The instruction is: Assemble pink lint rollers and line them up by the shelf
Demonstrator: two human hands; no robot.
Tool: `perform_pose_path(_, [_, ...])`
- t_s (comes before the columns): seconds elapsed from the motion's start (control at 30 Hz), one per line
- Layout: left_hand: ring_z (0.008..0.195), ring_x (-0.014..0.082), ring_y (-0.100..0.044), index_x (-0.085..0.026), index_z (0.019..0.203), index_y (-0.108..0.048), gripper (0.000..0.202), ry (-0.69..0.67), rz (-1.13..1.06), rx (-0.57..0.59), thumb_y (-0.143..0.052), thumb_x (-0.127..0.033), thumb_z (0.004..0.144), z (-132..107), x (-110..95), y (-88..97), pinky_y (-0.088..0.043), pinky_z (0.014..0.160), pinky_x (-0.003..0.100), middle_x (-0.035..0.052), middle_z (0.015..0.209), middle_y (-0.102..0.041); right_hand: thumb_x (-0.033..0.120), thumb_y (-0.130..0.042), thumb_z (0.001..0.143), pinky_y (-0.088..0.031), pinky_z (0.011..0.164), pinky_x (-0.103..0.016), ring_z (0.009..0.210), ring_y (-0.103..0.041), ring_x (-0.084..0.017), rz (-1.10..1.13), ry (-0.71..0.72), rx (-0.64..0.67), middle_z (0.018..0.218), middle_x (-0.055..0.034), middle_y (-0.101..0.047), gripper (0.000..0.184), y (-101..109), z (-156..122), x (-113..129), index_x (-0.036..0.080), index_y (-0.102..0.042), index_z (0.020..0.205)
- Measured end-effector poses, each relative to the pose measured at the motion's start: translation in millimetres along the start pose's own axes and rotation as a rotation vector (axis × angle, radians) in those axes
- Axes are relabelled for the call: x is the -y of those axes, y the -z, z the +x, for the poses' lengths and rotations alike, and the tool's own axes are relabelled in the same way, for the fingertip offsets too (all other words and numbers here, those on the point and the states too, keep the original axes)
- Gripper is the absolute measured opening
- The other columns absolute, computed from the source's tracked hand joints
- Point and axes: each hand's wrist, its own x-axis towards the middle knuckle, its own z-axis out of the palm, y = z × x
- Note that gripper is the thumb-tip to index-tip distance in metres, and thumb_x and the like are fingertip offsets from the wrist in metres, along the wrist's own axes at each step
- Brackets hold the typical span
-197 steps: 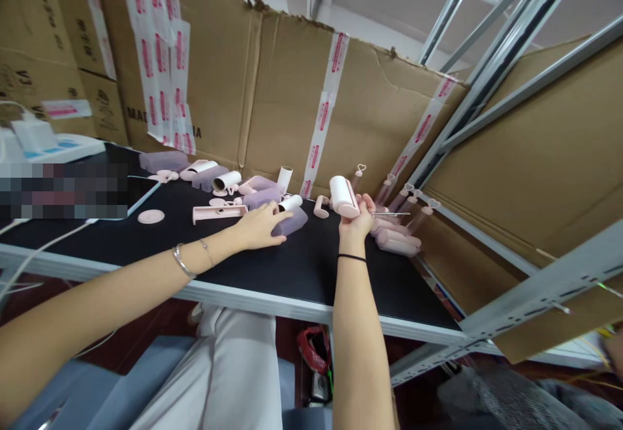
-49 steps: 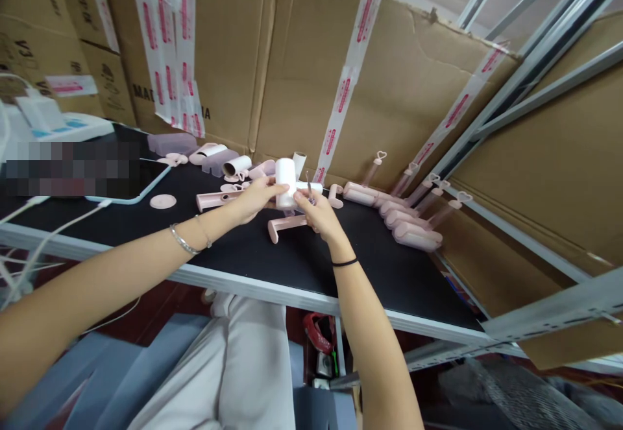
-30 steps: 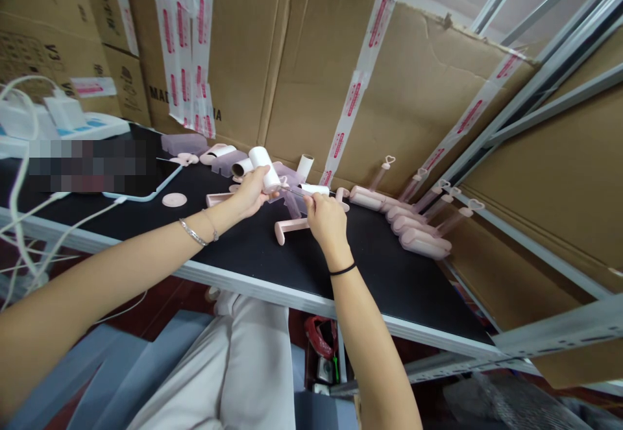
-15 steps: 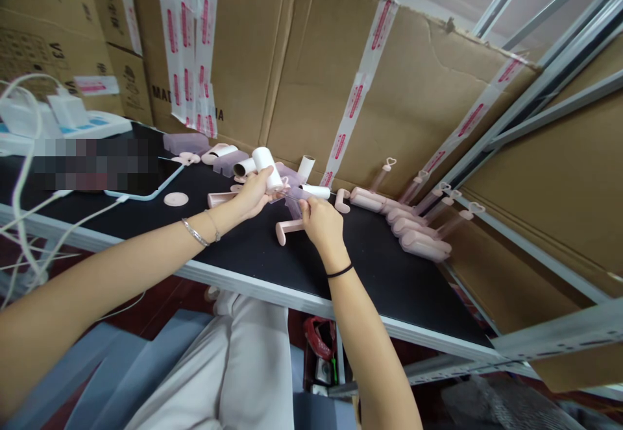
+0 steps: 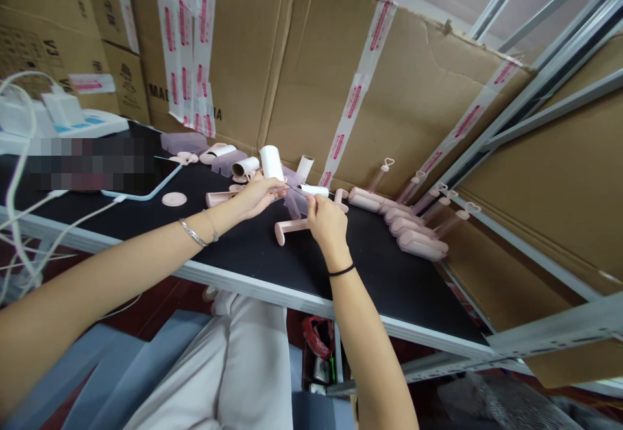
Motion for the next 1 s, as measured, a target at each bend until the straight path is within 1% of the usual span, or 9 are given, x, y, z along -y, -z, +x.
perform_pose_path(0.1, [0.059,0.0063,-0.055,-0.02,0.094,-0.037,0.044,-0.009,-0.006,0.036,-0.056,0.003,0.061,-1.5,-0.1,-0.8,-0.043,0.063,0.023,-0.004,0.071,-0.056,0.043,-0.025,0.094,-0.02,0.054,-0.026,0.069,-0.055,-0.015,0.009,0.026,0.002,0.079,-0.0055,-0.063,0.043,0.8,-0.3,0.0,0.019,-0.058,0.08])
perform_pose_path(0.2, [0.06,0.0065,-0.054,-0.019,0.093,-0.038,0.044,-0.015,0.002,0.05,-0.057,0.002,0.06,-2.4,-0.8,-1.0,-0.043,0.063,0.024,-0.0039,0.071,-0.055,0.043,-0.024,0.094,-0.021,0.055,-0.026,0.069,-0.055,-0.016,0.005,0.019,0.013,0.078,-0.0059,-0.063,0.045,2.6,-1.2,1.3,0.018,-0.058,0.079])
perform_pose_path(0.33, [0.06,0.0065,-0.055,-0.02,0.098,-0.038,0.049,-0.021,-0.008,0.044,-0.058,0.002,0.059,-1.4,0.0,0.6,-0.043,0.064,0.024,-0.0042,0.071,-0.056,0.042,-0.026,0.094,-0.022,0.055,-0.025,0.068,-0.054,-0.016,-0.009,0.008,0.013,0.078,-0.0067,-0.064,0.044,4.9,-2.3,2.5,0.018,-0.06,0.08])
perform_pose_path(0.43, [0.061,0.0068,-0.056,-0.02,0.099,-0.038,0.048,-0.013,-0.016,0.035,-0.058,0.001,0.06,0.5,1.9,2.6,-0.044,0.067,0.024,-0.0042,0.071,-0.056,0.043,-0.026,0.093,-0.023,0.056,-0.025,0.067,-0.054,-0.016,-0.009,0.003,0.013,0.077,-0.0071,-0.064,0.044,5.4,-2.4,2.6,0.019,-0.062,0.082])
perform_pose_path(0.57, [0.062,0.0074,-0.056,-0.02,0.097,-0.039,0.045,-0.012,-0.025,0.039,-0.057,0.001,0.062,1.0,3.0,3.3,-0.045,0.068,0.024,-0.0037,0.069,-0.056,0.043,-0.026,0.093,-0.023,0.056,-0.025,0.067,-0.055,-0.016,-0.004,-0.005,0.018,0.075,-0.0071,-0.064,0.045,5.7,-2.2,2.2,0.019,-0.062,0.081])
perform_pose_path(0.77, [0.062,0.0077,-0.056,-0.018,0.088,-0.04,0.036,0.011,-0.031,0.034,-0.057,0.001,0.062,-0.8,1.5,1.9,-0.045,0.068,0.025,-0.0031,0.066,-0.056,0.042,-0.027,0.093,-0.026,0.057,-0.025,0.069,-0.056,-0.017,-0.011,-0.014,0.03,0.076,-0.008,-0.065,0.046,6.2,-2.1,1.9,0.019,-0.065,0.084])
perform_pose_path(0.9, [0.063,0.0079,-0.056,-0.018,0.091,-0.041,0.038,-0.002,-0.034,0.052,-0.058,0.0,0.062,0.3,2.9,3.0,-0.045,0.069,0.025,-0.0029,0.068,-0.056,0.042,-0.025,0.093,-0.029,0.058,-0.026,0.071,-0.058,-0.019,-0.023,-0.009,0.028,0.077,-0.0086,-0.065,0.047,5.2,-2.3,1.9,0.02,-0.066,0.086])
perform_pose_path(1.0, [0.064,0.0075,-0.056,-0.019,0.092,-0.04,0.04,-0.026,0.003,0.06,-0.058,0.001,0.062,0.5,4.1,3.6,-0.045,0.069,0.025,-0.0032,0.07,-0.055,0.042,-0.026,0.093,-0.03,0.058,-0.026,0.071,-0.059,-0.019,-0.044,-0.01,0.035,0.078,-0.0089,-0.065,0.046,4.1,-2.7,1.8,0.02,-0.066,0.088])
